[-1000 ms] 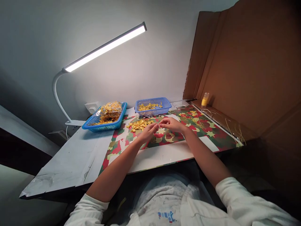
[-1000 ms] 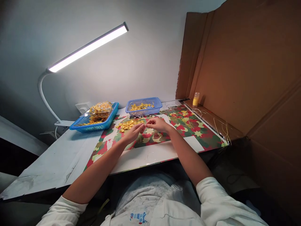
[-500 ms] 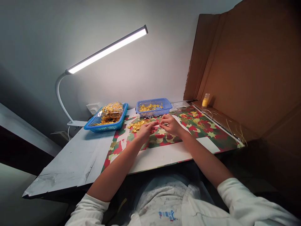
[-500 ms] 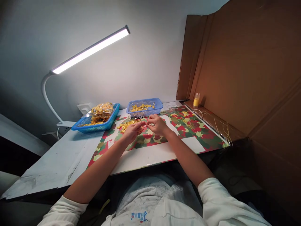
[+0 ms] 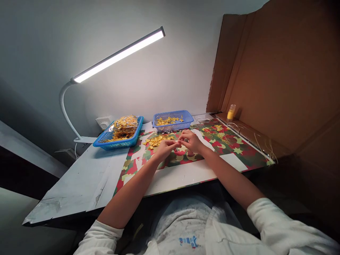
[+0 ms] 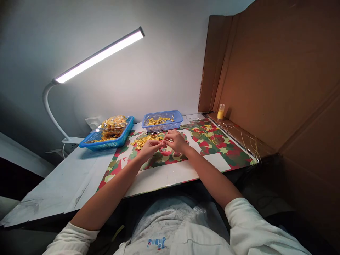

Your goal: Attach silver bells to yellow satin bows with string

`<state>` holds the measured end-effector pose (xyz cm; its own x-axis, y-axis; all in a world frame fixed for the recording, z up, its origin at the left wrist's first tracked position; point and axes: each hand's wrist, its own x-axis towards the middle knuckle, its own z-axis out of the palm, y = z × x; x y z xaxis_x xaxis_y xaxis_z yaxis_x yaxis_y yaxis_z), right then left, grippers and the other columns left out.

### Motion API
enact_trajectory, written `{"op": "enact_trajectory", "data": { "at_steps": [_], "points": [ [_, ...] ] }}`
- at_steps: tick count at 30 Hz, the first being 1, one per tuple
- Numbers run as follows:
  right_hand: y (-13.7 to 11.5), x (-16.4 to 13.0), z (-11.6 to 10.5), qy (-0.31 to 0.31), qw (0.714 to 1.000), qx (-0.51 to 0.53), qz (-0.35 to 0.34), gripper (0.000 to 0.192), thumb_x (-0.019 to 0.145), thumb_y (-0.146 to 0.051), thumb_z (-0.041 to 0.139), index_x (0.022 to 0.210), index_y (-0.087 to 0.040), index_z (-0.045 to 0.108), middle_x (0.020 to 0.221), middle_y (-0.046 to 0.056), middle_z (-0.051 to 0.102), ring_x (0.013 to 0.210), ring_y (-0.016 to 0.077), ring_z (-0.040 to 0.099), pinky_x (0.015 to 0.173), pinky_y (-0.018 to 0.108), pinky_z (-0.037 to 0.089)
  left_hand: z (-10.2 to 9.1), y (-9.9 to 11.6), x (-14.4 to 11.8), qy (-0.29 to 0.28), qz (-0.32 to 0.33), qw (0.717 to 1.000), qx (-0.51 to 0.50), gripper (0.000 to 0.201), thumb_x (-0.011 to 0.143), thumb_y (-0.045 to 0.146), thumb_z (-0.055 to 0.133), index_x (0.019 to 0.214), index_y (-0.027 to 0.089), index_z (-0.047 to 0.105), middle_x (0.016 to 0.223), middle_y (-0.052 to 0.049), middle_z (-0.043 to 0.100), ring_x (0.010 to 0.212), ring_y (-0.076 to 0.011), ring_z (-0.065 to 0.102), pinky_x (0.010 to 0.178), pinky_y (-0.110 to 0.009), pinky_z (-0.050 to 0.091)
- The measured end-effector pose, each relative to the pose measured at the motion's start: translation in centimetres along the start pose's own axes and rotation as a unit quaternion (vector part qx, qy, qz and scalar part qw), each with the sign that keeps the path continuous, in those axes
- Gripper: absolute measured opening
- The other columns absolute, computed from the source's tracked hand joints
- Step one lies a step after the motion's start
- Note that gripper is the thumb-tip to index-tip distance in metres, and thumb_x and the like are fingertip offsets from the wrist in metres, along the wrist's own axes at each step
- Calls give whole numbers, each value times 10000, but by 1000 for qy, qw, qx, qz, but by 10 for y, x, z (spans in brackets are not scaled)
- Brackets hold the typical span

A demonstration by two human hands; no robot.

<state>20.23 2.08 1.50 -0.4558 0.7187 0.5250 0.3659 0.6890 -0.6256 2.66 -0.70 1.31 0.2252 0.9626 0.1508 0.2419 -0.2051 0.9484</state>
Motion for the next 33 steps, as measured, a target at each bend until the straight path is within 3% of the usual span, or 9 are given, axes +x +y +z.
{"op": "enact_trajectory", "data": {
  "at_steps": [4, 13, 17, 22, 25, 29, 33],
  "points": [
    [3, 2, 4, -45, 991, 100, 76, 197, 844, -338, 542, 790, -165, 621, 807, 27, 595, 753, 149, 530, 706, 282, 423, 2, 1, 0, 16, 9, 999, -31, 244, 708, 389, 589, 643, 169, 673, 654, -33, 673, 617, -139, 575, 618, -261, 446],
    [2, -1, 9, -99, 982, 143, 78, 320, 803, -490, 555, 801, -170, 548, 795, 29, 611, 699, 142, 556, 632, 265, 440, 2, -3, 2, 54, 22, 998, -37, 188, 681, 335, 534, 576, 183, 568, 610, 2, 597, 627, -139, 545, 639, -266, 436],
    [2, -2, 11, -64, 991, 111, 48, 229, 813, -398, 576, 760, -178, 543, 797, 38, 586, 752, 162, 531, 701, 296, 425, 3, -6, 3, 65, 30, 997, -26, 175, 678, 309, 508, 566, 180, 547, 602, 15, 546, 610, -128, 491, 616, -255, 401],
    [2, -4, 11, 4, 994, -3, -105, 180, 863, -298, 544, 718, -197, 514, 770, 46, 581, 770, 189, 517, 754, 339, 410, 4, -6, 2, 81, 60, 995, -18, 192, 692, 288, 515, 537, 178, 492, 640, 13, 480, 657, -130, 445, 634, -253, 378],
    [2, -4, 12, 43, 989, -33, -135, 147, 868, -266, 548, 738, -201, 526, 821, 60, 617, 833, 209, 544, 802, 368, 414, 4, -5, 1, 71, 76, 994, -22, 246, 711, 314, 553, 526, 170, 479, 731, -3, 499, 709, -134, 455, 661, -256, 382],
    [-2, -5, 13, 56, 990, 24, -124, 122, 864, -255, 556, 754, -205, 537, 890, 61, 650, 898, 206, 579, 835, 358, 437, 4, -5, 2, 51, 78, 995, -34, 270, 714, 339, 570, 531, 169, 467, 761, -12, 495, 734, -142, 448, 672, -261, 373],
    [-3, -5, 14, 41, 995, 80, -49, 123, 844, -286, 574, 763, -195, 557, 850, 45, 648, 833, 184, 595, 794, 325, 449, 4, -7, 5, 44, 65, 995, -57, 230, 697, 331, 545, 558, 176, 445, 756, -4, 454, 693, -131, 398, 625, -252, 337]
  ]
}}
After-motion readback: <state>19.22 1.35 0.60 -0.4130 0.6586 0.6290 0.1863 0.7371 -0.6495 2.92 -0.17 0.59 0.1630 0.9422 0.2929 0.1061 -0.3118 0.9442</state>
